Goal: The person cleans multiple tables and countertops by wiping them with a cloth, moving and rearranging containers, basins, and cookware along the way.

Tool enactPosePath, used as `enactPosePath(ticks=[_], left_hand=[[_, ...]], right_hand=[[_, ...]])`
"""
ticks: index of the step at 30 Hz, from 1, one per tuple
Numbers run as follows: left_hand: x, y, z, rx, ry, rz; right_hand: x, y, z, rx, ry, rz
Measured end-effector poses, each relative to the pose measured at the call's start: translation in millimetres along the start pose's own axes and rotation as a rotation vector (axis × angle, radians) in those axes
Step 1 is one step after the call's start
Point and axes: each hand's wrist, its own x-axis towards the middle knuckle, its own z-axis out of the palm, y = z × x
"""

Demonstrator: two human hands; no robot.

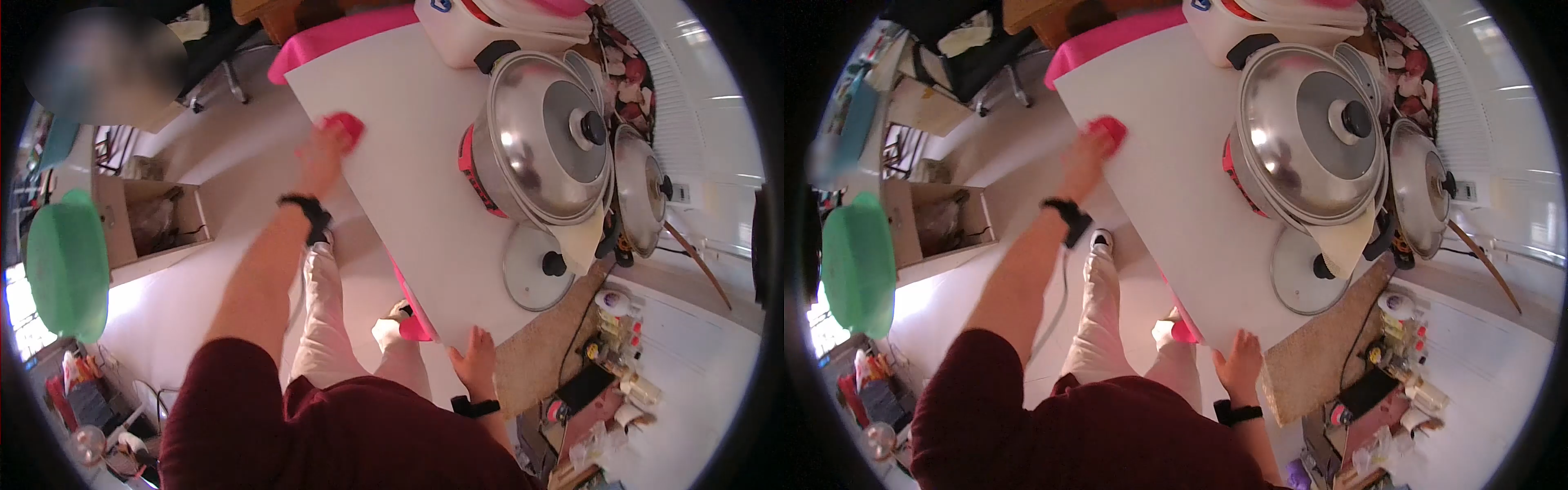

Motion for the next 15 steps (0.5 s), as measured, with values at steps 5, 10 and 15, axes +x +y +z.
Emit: enactPosePath(ticks=[5, 10, 15], left_hand=[[66.8, -77.8, 20.0, 0.078, 0.098, 0.026], [0.2, -3.3, -11.2, -0.522, -0.222, -0.008], [-81.9, 31.1, -68.7, -0.642, -0.727, 0.409]], right_hand=[[21.6, -40.5, 8.2, -0.072, -0.010, 0.049], [37.3, -33.8, 12.6, 0.069, -0.347, 0.232], [39.4, -17.0, 34.1, -0.057, -0.296, 0.200]])
